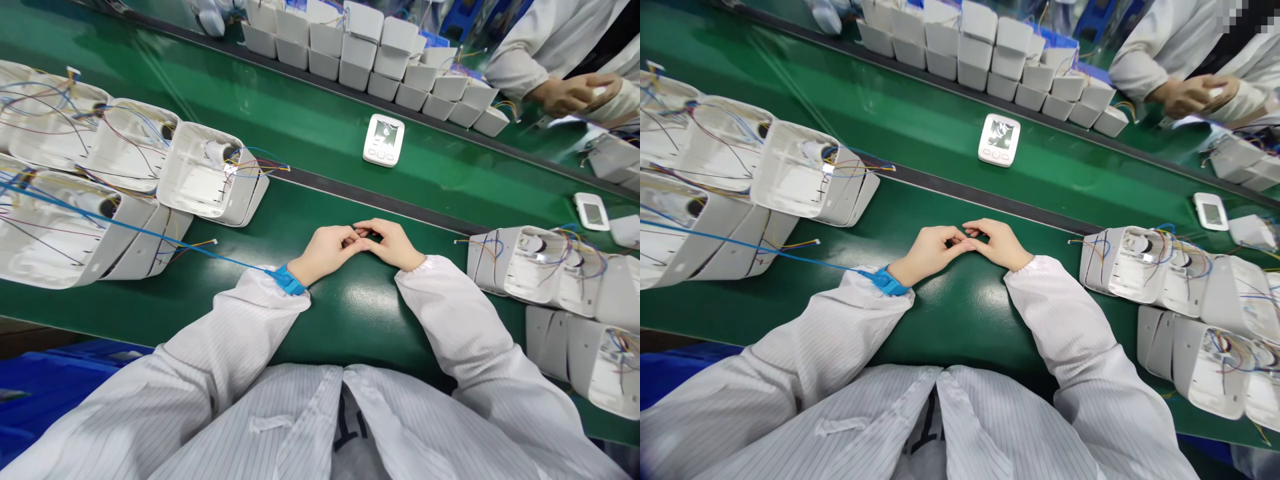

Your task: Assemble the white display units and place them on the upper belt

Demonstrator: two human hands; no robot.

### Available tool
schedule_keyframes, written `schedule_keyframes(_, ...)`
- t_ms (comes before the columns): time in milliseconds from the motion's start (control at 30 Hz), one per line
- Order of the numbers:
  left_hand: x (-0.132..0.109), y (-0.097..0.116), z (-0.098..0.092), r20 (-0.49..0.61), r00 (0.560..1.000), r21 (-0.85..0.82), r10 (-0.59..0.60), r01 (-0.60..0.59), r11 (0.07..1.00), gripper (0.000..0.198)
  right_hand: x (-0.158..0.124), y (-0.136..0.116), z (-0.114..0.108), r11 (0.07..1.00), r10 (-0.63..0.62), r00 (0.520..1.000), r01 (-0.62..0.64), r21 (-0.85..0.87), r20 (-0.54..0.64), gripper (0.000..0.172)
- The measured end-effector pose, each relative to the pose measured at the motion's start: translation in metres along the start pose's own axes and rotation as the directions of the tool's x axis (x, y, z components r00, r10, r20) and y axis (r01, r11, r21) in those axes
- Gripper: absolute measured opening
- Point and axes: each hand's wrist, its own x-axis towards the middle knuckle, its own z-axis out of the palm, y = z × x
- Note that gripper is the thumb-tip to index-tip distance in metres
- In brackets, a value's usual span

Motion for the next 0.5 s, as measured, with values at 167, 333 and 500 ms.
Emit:
schedule_keyframes(167,0.0001,-0.0006,-0.0001,-0.007,1.000,0.021,0.023,-0.023,1.000,0.034,-0.0002,0.0007,0.0005,1.000,-0.010,1.000,0.010,0.004,0.002,0.038)
schedule_keyframes(333,0.0004,-0.0009,-0.0013,0.035,0.996,0.103,0.077,-0.080,0.991,0.054,-0.0003,0.0015,-0.0008,1.000,-0.019,1.000,0.019,0.007,-0.009,0.036)
schedule_keyframes(500,-0.0003,-0.0008,-0.0025,0.176,0.967,0.148,0.185,-0.212,0.966,0.052,0.0002,0.0002,-0.0057,0.990,-0.140,0.986,0.141,-0.005,0.086,0.042)
